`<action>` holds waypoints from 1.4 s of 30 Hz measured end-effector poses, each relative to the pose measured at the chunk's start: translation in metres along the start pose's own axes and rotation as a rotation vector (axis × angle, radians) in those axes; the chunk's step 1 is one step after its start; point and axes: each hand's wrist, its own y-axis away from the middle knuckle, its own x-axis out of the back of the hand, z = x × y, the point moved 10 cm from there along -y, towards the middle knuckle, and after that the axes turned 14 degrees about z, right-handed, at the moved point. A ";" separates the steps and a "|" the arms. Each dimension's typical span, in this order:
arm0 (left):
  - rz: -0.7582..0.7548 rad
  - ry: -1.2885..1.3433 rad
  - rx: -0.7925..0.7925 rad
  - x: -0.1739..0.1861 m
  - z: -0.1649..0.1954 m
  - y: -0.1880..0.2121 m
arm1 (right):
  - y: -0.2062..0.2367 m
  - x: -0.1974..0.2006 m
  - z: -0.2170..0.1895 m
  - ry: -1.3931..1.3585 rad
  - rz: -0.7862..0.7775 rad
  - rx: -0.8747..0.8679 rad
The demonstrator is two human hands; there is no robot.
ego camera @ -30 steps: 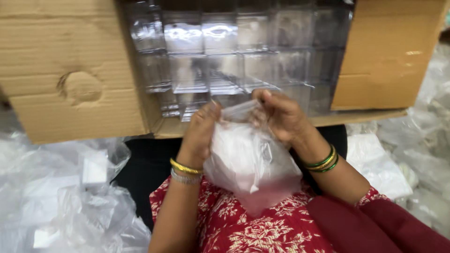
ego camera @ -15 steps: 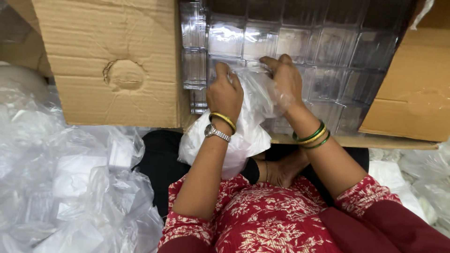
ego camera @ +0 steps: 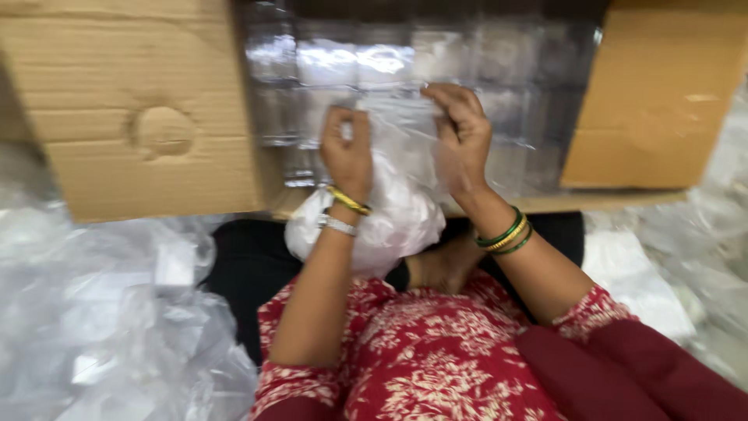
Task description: The person sits on the floor and packs small clear plastic boxes. They stuff a white plastic bag into each box, then place the filled box into a compartmented clear tray inside a cardboard box, repeating this for box after box.
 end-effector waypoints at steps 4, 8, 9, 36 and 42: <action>-0.213 0.144 0.413 -0.017 -0.008 0.030 | 0.000 0.044 0.013 -0.129 0.053 -0.167; -0.272 0.225 0.382 -0.024 0.032 0.052 | 0.008 0.049 0.017 -0.357 -0.174 -0.300; -0.304 0.206 0.455 -0.025 0.033 0.063 | 0.015 0.047 0.010 -0.387 -0.291 -0.265; -0.227 -0.104 0.226 -0.067 -0.021 0.132 | 0.132 0.604 0.188 0.194 1.284 -0.312; -0.156 -0.178 0.264 -0.057 0.005 0.124 | 0.086 0.589 0.225 0.324 1.094 -0.368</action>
